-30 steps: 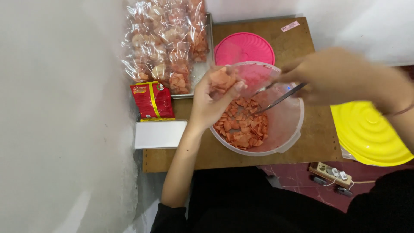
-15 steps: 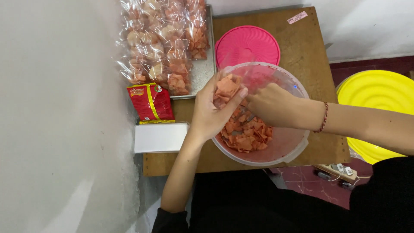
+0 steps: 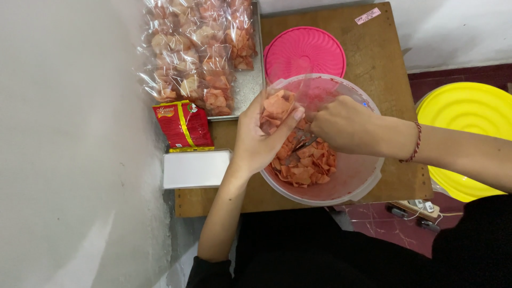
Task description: Manually packing chips from a large bowl into individual plastic bags using tongs and a handheld heat sealer.
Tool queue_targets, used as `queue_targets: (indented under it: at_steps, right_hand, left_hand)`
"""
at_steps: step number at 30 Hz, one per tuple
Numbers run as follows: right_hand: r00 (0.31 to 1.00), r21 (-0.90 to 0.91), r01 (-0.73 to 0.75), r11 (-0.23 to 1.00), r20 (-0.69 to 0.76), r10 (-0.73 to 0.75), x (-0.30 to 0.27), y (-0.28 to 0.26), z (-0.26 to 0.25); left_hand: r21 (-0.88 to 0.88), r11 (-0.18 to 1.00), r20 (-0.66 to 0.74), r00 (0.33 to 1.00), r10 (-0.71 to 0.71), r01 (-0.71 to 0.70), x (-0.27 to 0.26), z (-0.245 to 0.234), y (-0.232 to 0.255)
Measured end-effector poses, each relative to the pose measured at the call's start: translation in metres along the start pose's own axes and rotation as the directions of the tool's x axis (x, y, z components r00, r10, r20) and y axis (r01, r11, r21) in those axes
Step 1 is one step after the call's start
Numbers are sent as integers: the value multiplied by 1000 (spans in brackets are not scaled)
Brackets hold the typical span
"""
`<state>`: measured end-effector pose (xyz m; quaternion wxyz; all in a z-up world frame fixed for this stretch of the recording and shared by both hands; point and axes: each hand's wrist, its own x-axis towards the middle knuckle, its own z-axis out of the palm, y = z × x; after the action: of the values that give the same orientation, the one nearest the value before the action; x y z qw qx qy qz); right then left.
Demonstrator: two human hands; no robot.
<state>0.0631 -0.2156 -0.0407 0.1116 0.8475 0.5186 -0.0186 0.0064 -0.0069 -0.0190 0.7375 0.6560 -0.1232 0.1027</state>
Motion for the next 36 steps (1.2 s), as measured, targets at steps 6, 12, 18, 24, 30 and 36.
queue_targets:
  at_steps: [6,12,18,24,30,36]
  right_hand:
    - [994,16,-21,1000,112,19,5,-1,-27]
    - [998,-4,64,998,8,-64,19,1,3]
    - [998,-20,58,998,-12,-58,22,1,23]
    - [990,-54,91,994,-103,-96,24,1,41]
    - [976,-98,112,989,-174,-128,24,-1,22]
    - [940,-27,172,985,-294,-172,21,1,35]
  left_hand:
    - [-2,1000,2,1000,4,-4,0,0,-3]
    - [25,1000,-4,1000,17,-16,0,2,-6]
    - [42,999,-9,1000,17,-17,0,2,-2]
    - [51,998,-9,1000,30,-29,-3,3,-1]
    - [39,999,-12,1000,21,-21,-1,3,-2]
    - [40,999,-19,1000,18,-17,-1,-1,-3]
